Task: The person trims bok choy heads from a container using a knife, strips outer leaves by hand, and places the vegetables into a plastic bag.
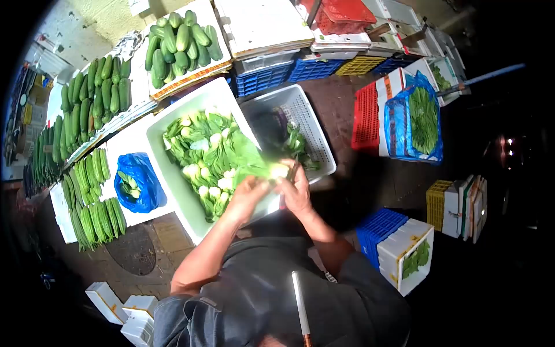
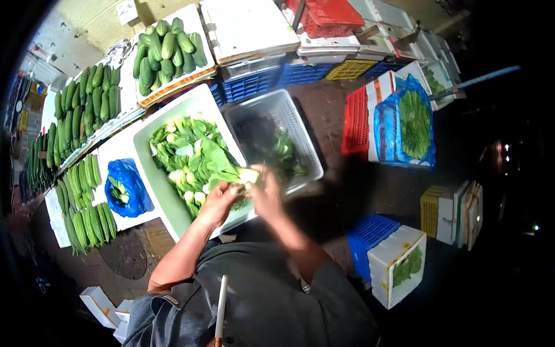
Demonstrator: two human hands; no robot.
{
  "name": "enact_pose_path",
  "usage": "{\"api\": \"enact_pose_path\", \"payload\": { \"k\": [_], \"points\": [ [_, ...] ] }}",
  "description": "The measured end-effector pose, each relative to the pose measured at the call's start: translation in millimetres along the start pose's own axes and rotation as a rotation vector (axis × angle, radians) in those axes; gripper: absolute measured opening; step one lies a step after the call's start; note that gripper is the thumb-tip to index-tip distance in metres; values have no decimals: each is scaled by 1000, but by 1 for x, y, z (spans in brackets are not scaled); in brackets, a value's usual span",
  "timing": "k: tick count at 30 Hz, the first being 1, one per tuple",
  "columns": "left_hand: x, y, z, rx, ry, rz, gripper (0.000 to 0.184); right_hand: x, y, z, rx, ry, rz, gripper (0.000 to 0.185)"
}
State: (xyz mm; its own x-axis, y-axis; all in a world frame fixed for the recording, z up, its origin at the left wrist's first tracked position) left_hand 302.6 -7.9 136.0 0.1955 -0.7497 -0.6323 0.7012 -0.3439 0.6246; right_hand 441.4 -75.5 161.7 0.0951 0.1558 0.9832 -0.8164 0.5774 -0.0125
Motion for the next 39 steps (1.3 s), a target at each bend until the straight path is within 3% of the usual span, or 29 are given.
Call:
{"api": "enact_pose_path", "payload": {
  "k": [1,2,4,5,8,13,17,21,28,29,33,37,39],
  "points": [
    [-10,11,-4,79,40,219,33,5,8,5,7,79,-95,38],
    [-19,20,-4,-2,119,299,28,-6,13,5,27,103,-161,37],
    [-26,18,-12,22,193,118,25,-3,13,0,91,-107,136,34],
    [-19,6,-13,-59,164,31,25,-16,16,-1,70,-78,-10,25],
    [-34,18,-7,17,286,44,26,-45,3,2,126,-7,220,18],
    [-40,15,0,-57,144,-215,18,-25,12,4,16,12,105,12],
    [-28,13,-9,-147,158,-13,13,-33,8,8,-8,161,135,15],
    [-12,2,-17,-226,143,156,11,-35,13,9,-178,196,-66,13],
    [14,-12,-25,-312,51,470,18,-33,31,3,-181,43,-161,9],
    [21,-18,-28,-307,52,488,18,-37,29,3,-170,53,-38,6],
    [27,-29,-29,-328,-2,589,18,-53,34,4,-177,98,-74,8],
    [17,-23,-24,-302,-27,640,27,-81,27,0,-239,238,-175,18],
    [16,-24,-28,-305,14,676,28,-72,19,-5,-412,387,-312,22]
  ]
}}
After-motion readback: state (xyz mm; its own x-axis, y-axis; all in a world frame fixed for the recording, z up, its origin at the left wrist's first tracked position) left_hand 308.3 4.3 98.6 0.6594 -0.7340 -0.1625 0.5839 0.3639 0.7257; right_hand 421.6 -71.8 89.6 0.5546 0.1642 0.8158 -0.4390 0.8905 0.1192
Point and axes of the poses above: each hand's wrist, its own z-axis away from the middle knuckle, its own y-axis out of the palm, x = y × z, the point moved 5 cm from there along -z, towards the middle knuckle, and after that the axes turned 9 degrees about z, right-handed, at the moved point
